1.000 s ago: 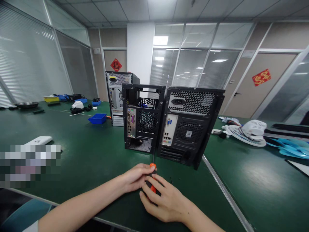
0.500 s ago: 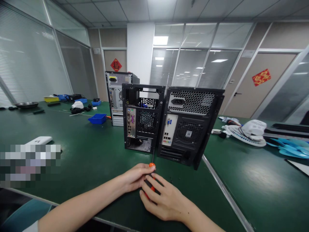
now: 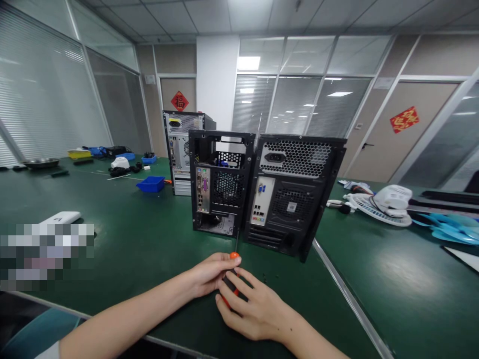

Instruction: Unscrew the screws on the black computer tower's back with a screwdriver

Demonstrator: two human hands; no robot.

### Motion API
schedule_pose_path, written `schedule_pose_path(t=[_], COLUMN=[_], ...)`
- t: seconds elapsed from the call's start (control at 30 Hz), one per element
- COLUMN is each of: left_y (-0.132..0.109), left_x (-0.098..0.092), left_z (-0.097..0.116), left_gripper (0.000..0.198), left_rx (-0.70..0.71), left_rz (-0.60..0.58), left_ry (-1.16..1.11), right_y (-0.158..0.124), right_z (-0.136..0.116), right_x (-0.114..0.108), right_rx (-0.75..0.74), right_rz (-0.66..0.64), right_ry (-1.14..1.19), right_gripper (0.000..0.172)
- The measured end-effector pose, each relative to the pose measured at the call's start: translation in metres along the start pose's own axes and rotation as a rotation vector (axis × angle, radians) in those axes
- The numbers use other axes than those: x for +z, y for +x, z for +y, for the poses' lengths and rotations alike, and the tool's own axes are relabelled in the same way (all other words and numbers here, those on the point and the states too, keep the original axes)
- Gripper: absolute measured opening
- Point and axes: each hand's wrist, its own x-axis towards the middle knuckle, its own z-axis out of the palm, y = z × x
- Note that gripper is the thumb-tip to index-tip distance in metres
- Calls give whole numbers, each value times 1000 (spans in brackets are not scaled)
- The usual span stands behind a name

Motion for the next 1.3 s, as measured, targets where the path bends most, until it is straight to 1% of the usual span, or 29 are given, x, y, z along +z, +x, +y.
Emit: schedule_pose_path(t=[0.23, 0.4, 0.53, 0.63, 0.8, 0.93, 1.03, 1.13, 1.3], left_y=[-2, -2, -1, 0, 0, 2, 4, 3, -1], left_x=[2, 4, 3, 1, 1, -1, -5, -6, 0], left_z=[1, 1, -1, -2, -2, -3, -4, -4, 1], left_gripper=[52, 56, 57, 56, 57, 57, 56, 57, 58], left_rx=[4, 25, 42, 54, 80, 85, 71, 49, 37], left_rz=[21, 105, 149, 147, 160, 171, 152, 127, 102], left_ry=[57, 78, 79, 98, 114, 148, 187, 213, 231], right_y=[-2, -4, -2, 2, 7, 5, 3, 2, -1], right_z=[0, 0, -1, 1, 5, 5, 5, 4, 1], right_x=[1, 1, -1, -3, -8, -9, -8, -7, -3], right_rx=[-15, -25, -11, -26, -75, -82, -86, -75, -45], right_rz=[-39, -100, -97, -104, -167, -180, -191, -187, -154], right_ry=[7, 23, 36, 39, 17, 3, -3, 5, 27], right_gripper=[25, 26, 26, 27, 33, 36, 37, 37, 37])
